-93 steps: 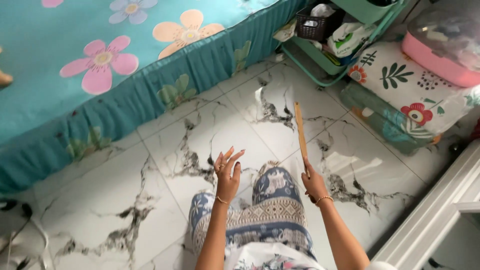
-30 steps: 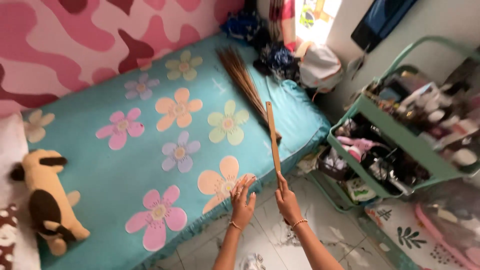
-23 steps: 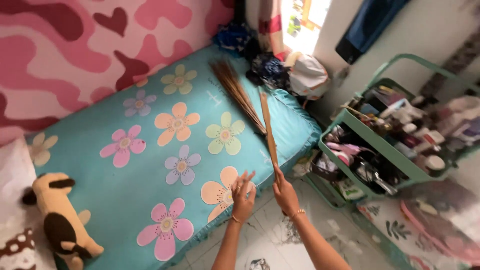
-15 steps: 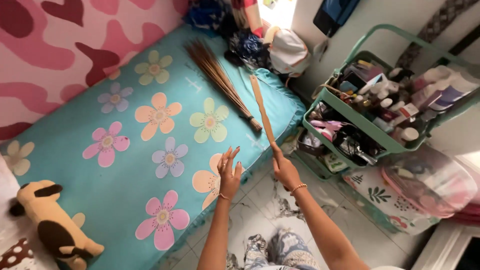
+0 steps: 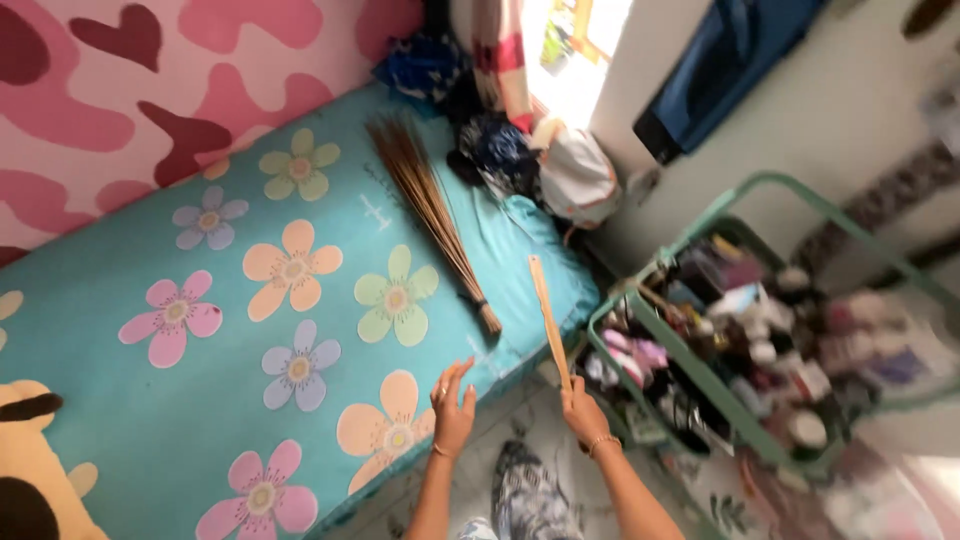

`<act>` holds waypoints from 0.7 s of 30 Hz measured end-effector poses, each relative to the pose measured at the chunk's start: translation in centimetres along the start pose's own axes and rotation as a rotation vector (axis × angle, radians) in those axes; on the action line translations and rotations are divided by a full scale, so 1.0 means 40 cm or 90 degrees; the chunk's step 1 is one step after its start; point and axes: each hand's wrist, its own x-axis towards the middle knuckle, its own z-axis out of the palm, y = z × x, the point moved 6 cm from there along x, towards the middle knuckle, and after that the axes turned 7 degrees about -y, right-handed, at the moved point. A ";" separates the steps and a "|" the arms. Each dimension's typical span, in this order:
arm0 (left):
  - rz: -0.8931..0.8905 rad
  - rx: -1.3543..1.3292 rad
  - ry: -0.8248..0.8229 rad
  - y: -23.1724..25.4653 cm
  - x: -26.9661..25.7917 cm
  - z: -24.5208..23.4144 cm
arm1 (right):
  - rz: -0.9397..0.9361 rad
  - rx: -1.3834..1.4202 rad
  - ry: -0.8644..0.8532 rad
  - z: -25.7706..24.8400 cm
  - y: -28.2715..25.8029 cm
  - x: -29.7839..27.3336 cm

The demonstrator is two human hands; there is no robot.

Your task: Spraying insecticide and using a thin stick to sweep or reach under a bed in a bedroom.

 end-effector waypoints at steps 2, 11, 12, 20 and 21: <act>-0.047 -0.011 -0.024 -0.019 0.035 0.061 | -0.043 -0.032 0.047 -0.034 0.010 0.079; -0.043 -0.026 -0.005 0.034 0.219 0.121 | -0.195 0.072 0.147 -0.104 -0.172 0.330; -0.042 -0.024 -0.002 0.012 0.244 0.138 | -0.198 0.073 0.146 -0.107 -0.195 0.371; -0.092 -0.010 -0.040 -0.168 0.373 0.278 | 0.012 0.135 -0.040 0.032 -0.217 0.722; -0.090 -0.013 -0.040 -0.173 0.393 0.299 | 0.012 0.133 -0.038 0.040 -0.219 0.769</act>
